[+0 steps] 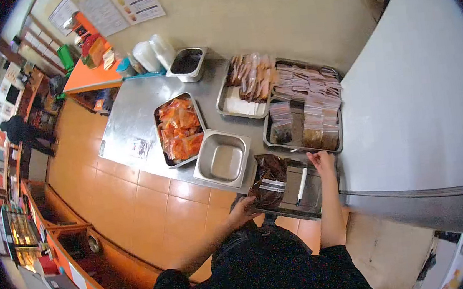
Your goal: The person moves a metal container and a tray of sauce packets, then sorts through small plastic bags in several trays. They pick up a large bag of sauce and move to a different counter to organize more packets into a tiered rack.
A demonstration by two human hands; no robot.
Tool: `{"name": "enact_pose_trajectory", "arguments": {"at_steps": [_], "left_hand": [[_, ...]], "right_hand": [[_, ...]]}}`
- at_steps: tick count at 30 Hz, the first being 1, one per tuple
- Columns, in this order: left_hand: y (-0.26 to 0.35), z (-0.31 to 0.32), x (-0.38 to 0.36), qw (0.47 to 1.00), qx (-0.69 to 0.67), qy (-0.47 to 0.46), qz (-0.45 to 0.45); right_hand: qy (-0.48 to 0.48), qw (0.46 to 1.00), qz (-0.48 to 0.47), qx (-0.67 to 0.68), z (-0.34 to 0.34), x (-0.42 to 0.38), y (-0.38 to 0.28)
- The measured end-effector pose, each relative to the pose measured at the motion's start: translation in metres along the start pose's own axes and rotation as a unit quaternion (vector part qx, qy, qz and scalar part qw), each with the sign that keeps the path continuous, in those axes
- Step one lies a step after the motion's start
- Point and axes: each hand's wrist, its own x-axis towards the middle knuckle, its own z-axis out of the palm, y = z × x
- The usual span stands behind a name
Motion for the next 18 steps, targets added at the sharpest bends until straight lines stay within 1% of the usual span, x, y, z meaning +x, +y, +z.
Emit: {"name": "enact_pose_trajectory", "arguments": {"at_steps": [1,2,3,4,5,6,7,8,9,10,11,12,13,14,15,16,17,18], "left_hand": [[-0.002,0.0,-0.002,1.0,-0.01,0.005,0.01],[-0.001,0.001,-0.002,0.998,-0.068,-0.01,0.014],[-0.001,0.001,-0.005,0.992,-0.125,-0.027,0.018],[-0.003,0.001,-0.008,0.991,-0.132,-0.026,0.027],[-0.004,0.001,-0.011,0.986,-0.165,-0.031,0.018],[-0.006,0.001,-0.015,0.98,-0.196,-0.038,0.007],[-0.005,0.008,-0.021,0.979,-0.2,-0.038,0.012],[-0.001,0.018,-0.03,0.978,-0.204,-0.043,0.026],[0.0,0.025,-0.034,0.976,-0.207,-0.049,0.041],[-0.007,0.025,-0.034,0.976,-0.209,-0.05,0.046],[-0.019,0.022,-0.034,0.974,-0.203,-0.055,0.082],[-0.029,0.018,-0.032,0.972,-0.197,-0.058,0.117],[-0.036,0.01,-0.02,0.97,-0.2,-0.056,0.123],[-0.045,-0.003,-0.003,0.98,-0.109,-0.144,0.08],[-0.055,-0.008,0.006,0.972,-0.017,-0.23,0.033],[-0.052,0.009,0.005,0.977,-0.085,-0.185,-0.064],[-0.061,0.01,0.019,0.977,-0.083,-0.186,-0.064],[-0.067,0.01,0.034,0.984,-0.059,-0.152,-0.068]], "right_hand": [[-0.026,1.0,0.011,0.005,-0.005,-0.004,-0.005],[-0.038,0.998,0.057,-0.013,-0.002,-0.007,-0.012],[-0.049,0.997,0.059,-0.02,0.0,-0.012,-0.014],[-0.072,0.99,0.057,-0.111,0.006,-0.025,-0.017],[-0.093,0.974,0.052,-0.2,0.015,-0.038,-0.019],[-0.134,0.95,0.043,-0.279,0.035,-0.048,-0.01],[-0.202,0.942,0.019,-0.269,0.048,-0.056,0.014],[-0.285,0.897,0.024,-0.337,0.071,-0.074,0.025],[-0.374,0.861,0.058,-0.341,0.094,-0.089,0.039],[-0.403,0.83,0.091,-0.375,0.112,-0.097,0.059],[-0.353,0.836,0.125,-0.402,0.136,-0.127,0.063],[-0.315,0.846,0.097,-0.42,0.148,-0.136,0.076],[-0.321,0.842,0.097,-0.422,0.152,-0.121,0.091],[-0.287,0.83,-0.039,-0.477,0.155,-0.098,0.118],[-0.245,0.799,-0.173,-0.521,0.153,-0.087,0.135],[-0.247,0.798,-0.173,-0.522,0.15,-0.085,0.137],[-0.231,0.796,-0.188,-0.527,0.147,-0.081,0.134],[-0.212,0.794,-0.204,-0.532,0.144,-0.076,0.129]]}}
